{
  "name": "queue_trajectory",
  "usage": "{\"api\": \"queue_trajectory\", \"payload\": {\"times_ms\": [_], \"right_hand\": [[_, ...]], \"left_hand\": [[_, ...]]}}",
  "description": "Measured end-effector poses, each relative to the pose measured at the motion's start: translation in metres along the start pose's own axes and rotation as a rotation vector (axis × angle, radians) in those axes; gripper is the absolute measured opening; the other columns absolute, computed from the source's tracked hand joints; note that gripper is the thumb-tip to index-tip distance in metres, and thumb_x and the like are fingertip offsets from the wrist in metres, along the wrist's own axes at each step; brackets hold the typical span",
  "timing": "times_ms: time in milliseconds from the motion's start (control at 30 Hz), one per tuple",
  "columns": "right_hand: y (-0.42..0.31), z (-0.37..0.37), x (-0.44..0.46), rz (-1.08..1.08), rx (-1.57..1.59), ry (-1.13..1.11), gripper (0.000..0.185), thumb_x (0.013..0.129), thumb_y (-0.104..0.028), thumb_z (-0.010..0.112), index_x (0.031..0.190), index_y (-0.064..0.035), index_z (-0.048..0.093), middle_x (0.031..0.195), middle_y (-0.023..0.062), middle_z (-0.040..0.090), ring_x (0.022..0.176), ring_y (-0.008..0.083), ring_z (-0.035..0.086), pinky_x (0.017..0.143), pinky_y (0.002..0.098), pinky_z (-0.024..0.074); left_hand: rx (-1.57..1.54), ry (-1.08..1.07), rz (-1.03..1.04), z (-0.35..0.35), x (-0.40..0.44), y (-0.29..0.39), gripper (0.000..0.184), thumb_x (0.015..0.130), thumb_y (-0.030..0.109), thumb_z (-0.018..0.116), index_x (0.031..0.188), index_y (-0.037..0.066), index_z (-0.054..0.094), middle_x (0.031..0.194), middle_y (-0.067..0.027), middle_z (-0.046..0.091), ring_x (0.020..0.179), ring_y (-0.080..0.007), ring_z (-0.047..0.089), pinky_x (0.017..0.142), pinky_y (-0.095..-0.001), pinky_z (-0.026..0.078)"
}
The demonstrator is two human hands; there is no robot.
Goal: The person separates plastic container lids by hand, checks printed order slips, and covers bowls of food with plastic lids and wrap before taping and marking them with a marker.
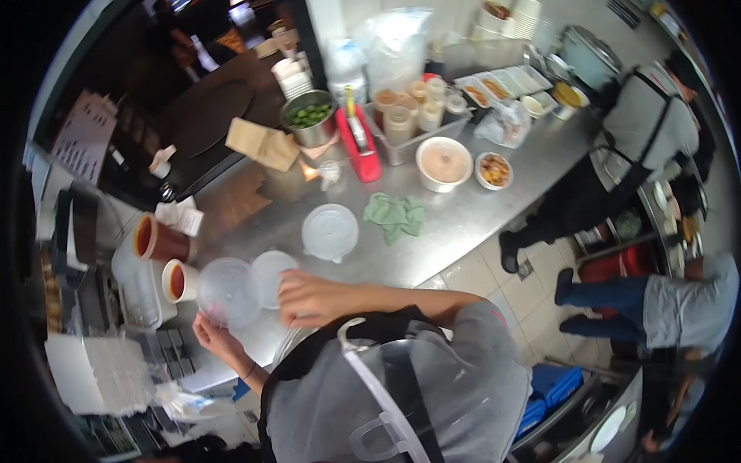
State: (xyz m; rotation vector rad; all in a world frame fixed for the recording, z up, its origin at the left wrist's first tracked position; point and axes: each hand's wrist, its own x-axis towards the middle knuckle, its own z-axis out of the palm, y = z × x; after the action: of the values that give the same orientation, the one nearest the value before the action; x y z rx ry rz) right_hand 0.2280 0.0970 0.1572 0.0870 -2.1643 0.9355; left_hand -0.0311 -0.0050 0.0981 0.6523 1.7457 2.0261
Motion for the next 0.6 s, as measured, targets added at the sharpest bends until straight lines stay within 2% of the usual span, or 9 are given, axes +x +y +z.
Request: {"api": "queue_trajectory", "payload": {"times_ms": [33, 100, 167, 233, 367, 400, 467, 567, 600], "right_hand": [[-0.001, -0.009, 0.000, 0.103, 0.106, 0.050, 0.007, 0.082, -0.008, 0.061, 0.079, -0.0071, 0.055, 0.088, 0.0044, 0.056, 0.094, 0.0217, 0.054, 0.104, 0.0449, 0.0300], [0.008, -0.009, 0.004, 0.279, 0.192, 0.199, 0.006, 0.082, -0.007, 0.060, 0.082, -0.0073, 0.055, 0.093, 0.0052, 0.058, 0.095, 0.0213, 0.054, 0.100, 0.0407, 0.0327], [0.033, 0.007, 0.000, 0.423, 0.136, 0.424, 0.007, 0.082, -0.006, 0.059, 0.085, -0.0075, 0.053, 0.097, 0.0060, 0.060, 0.094, 0.0200, 0.055, 0.091, 0.0356, 0.0391], [0.061, 0.026, -0.010, 0.524, 0.218, 0.420, 0.009, 0.083, -0.005, 0.057, 0.089, -0.0062, 0.052, 0.096, 0.0076, 0.061, 0.091, 0.0204, 0.058, 0.084, 0.0327, 0.0427], [0.081, 0.044, -0.030, 0.748, 0.233, 0.277, 0.014, 0.085, -0.005, 0.054, 0.098, -0.0054, 0.048, 0.086, 0.0091, 0.062, 0.081, 0.0199, 0.062, 0.072, 0.0292, 0.0464], [0.085, 0.046, -0.036, 0.725, 0.239, 0.296, 0.015, 0.085, -0.005, 0.054, 0.099, -0.0060, 0.048, 0.083, 0.0083, 0.062, 0.079, 0.0191, 0.062, 0.072, 0.0292, 0.0466], [0.092, 0.049, -0.042, 0.685, 0.236, 0.353, 0.017, 0.085, -0.005, 0.054, 0.101, -0.0073, 0.048, 0.077, 0.0066, 0.062, 0.076, 0.0174, 0.062, 0.072, 0.0291, 0.0469], [0.091, 0.040, -0.045, 0.646, 0.341, 0.285, 0.027, 0.088, -0.008, 0.054, 0.114, -0.0084, 0.047, 0.094, 0.0074, 0.062, 0.083, 0.0150, 0.061, 0.073, 0.0301, 0.0469], [0.094, 0.038, -0.047, 0.641, 0.339, 0.394, 0.032, 0.088, -0.009, 0.054, 0.119, -0.0085, 0.045, 0.101, 0.0076, 0.060, 0.086, 0.0150, 0.060, 0.074, 0.0301, 0.0467]], "left_hand": [[0.022, 0.018, 0.009, -0.011, 0.002, -0.005, 0.015, 0.096, 0.022, 0.046, 0.102, 0.008, 0.049, 0.099, -0.0147, 0.062, 0.090, -0.0276, 0.064, 0.075, -0.0388, 0.054], [-0.078, -0.196, -0.182, 0.003, -0.014, -0.002, 0.018, 0.097, 0.024, 0.045, 0.106, 0.009, 0.047, 0.100, -0.0169, 0.062, 0.090, -0.0278, 0.065, 0.074, -0.0394, 0.055], [-0.028, -0.288, -0.236, 0.008, -0.026, -0.030, 0.016, 0.096, 0.022, 0.048, 0.097, 0.008, 0.053, 0.089, -0.0058, 0.060, 0.075, -0.0146, 0.060, 0.068, -0.0312, 0.053], [-0.248, -0.341, -0.492, 0.030, -0.049, -0.021, 0.013, 0.094, 0.020, 0.051, 0.096, 0.009, 0.057, 0.086, -0.0007, 0.056, 0.078, -0.0099, 0.054, 0.069, -0.0240, 0.047], [-0.219, -0.253, -0.624, 0.027, -0.051, -0.028, 0.028, 0.095, 0.031, 0.046, 0.104, 0.008, 0.058, 0.096, -0.0075, 0.059, 0.088, -0.0168, 0.058, 0.080, -0.0305, 0.048], [-0.333, -0.280, -0.616, 0.028, -0.057, -0.021, 0.036, 0.096, 0.036, 0.041, 0.112, 0.007, 0.055, 0.104, -0.0097, 0.059, 0.094, -0.0203, 0.058, 0.085, -0.0327, 0.047], [-0.447, -0.322, -0.662, 0.024, -0.065, -0.004, 0.033, 0.094, 0.024, 0.049, 0.122, 0.007, 0.048, 0.112, -0.0104, 0.056, 0.100, -0.0210, 0.056, 0.088, -0.0317, 0.046], [-0.121, -0.401, -0.326, 0.030, -0.073, -0.010, 0.041, 0.089, 0.009, 0.056, 0.128, 0.008, 0.043, 0.119, -0.0105, 0.053, 0.103, -0.0198, 0.054, 0.089, -0.0307, 0.044], [-0.129, -0.391, -0.325, 0.034, -0.071, -0.012, 0.044, 0.087, 0.005, 0.058, 0.129, 0.008, 0.043, 0.119, -0.0102, 0.053, 0.103, -0.0189, 0.054, 0.089, -0.0300, 0.044]]}}
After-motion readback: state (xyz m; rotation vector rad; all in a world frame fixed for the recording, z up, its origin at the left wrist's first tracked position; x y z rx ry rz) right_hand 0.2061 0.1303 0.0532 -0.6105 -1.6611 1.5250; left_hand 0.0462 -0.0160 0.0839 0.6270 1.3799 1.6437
